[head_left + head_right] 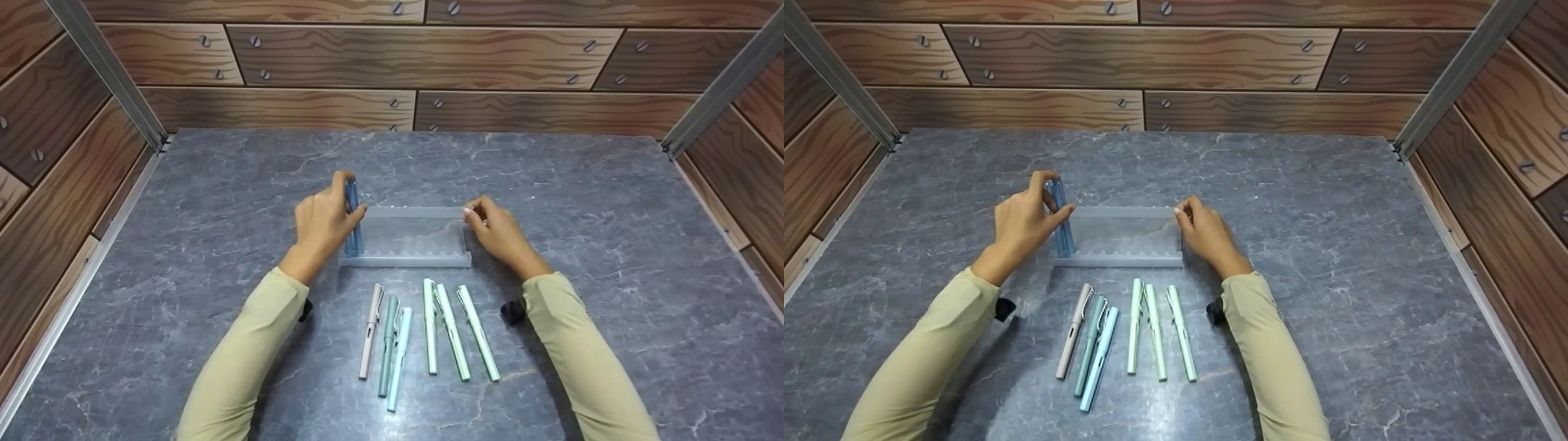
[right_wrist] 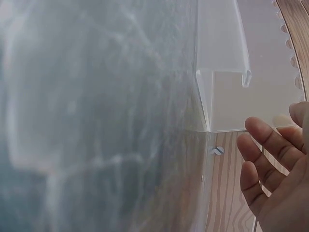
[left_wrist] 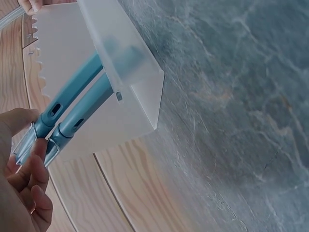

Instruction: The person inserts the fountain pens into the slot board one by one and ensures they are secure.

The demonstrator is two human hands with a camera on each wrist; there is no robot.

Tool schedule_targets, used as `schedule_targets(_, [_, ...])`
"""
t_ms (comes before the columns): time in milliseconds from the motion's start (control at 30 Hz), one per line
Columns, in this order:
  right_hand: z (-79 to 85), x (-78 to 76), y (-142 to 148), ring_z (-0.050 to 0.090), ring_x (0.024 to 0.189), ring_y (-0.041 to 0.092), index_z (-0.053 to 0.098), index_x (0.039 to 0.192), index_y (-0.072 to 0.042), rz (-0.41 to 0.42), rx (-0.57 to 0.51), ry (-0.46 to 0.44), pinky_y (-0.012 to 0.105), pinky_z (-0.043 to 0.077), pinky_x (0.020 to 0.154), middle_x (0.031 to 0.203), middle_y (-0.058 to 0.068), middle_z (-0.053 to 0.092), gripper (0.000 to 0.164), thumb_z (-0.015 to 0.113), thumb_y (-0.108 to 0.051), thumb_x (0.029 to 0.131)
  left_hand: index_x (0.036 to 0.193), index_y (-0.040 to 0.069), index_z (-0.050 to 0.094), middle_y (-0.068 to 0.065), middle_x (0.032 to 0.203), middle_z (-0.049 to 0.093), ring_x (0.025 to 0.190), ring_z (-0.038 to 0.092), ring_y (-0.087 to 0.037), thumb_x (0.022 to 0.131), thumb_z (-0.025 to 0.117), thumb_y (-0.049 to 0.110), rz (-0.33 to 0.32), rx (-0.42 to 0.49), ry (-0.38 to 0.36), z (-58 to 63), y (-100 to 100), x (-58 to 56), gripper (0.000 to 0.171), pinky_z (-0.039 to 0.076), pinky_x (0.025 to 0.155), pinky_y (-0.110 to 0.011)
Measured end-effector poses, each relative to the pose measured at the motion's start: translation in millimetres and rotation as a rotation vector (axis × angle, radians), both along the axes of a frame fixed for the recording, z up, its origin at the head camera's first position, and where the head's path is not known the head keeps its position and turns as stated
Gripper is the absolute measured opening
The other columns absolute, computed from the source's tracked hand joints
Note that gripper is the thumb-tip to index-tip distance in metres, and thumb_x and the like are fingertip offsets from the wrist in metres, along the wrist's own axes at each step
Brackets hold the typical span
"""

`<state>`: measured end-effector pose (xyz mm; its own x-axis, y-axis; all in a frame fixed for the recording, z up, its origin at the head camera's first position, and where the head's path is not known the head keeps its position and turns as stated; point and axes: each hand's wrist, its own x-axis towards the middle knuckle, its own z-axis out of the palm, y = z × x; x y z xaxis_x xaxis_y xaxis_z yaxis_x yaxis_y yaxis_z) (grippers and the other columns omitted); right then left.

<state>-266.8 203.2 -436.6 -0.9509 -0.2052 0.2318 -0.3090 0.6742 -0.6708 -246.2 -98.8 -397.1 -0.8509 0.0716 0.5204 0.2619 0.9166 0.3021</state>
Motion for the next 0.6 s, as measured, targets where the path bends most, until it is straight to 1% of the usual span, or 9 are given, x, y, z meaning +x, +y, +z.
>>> schedule_targets(133, [0.6, 0.2, -1.0, 0.064, 0.088, 0.031, 0.056, 0.105, 0.001, -0.003, -0.005, 0.005, 0.045, 0.05, 0.085, 0.094, 0.019, 0.069, 0.017, 0.052, -0.015, 0.099, 0.12, 0.015, 0.054, -0.002, 0.062, 0.065, 0.047, 0.056, -0.021, 0.082, 0.075, 0.036, 0.001, -0.011, 0.01, -1.5, 0.6, 0.2, 0.048, 0.042, 0.042, -0.038])
schedule_targets(333, [0.2, 0.1, -0.4, 0.064, 0.09, 0.031, 0.055, 0.105, 0.001, -0.001, -0.002, 0.007, 0.045, 0.05, 0.085, 0.095, 0.019, 0.069, 0.018, 0.051, -0.015, 0.1, 0.119, 0.016, 0.054, -0.005, 0.063, 0.066, 0.047, 0.056, -0.024, 0.081, 0.076, 0.036, -0.002, -0.025, -0.001, -1.9, 2.2, 1.5, 0.049, 0.042, 0.043, -0.039])
schedule_targets(500, [1.3, 1.2, 0.3, 0.064, 0.09, 0.031, 0.055, 0.106, 0.001, -0.003, 0.01, 0.002, 0.045, 0.049, 0.084, 0.096, 0.019, 0.068, 0.019, 0.05, -0.017, 0.1, 0.117, 0.014, 0.055, -0.006, 0.064, 0.068, 0.046, 0.055, -0.024, 0.079, 0.078, 0.035, -0.021, -0.04, 0.033, -3.5, 3.5, 2.6, 0.049, 0.041, 0.041, -0.04])
schedule_targets(600, [1.3, 1.7, -0.5, 0.063, 0.088, 0.03, 0.055, 0.106, 0.001, -0.003, 0.014, 0.013, 0.044, 0.049, 0.083, 0.095, 0.018, 0.068, 0.018, 0.05, -0.016, 0.1, 0.117, 0.013, 0.056, -0.006, 0.065, 0.068, 0.046, 0.056, -0.024, 0.079, 0.079, 0.035, -0.021, -0.046, 0.046, -4.3, 3.6, 3.4, 0.049, 0.042, 0.041, -0.04])
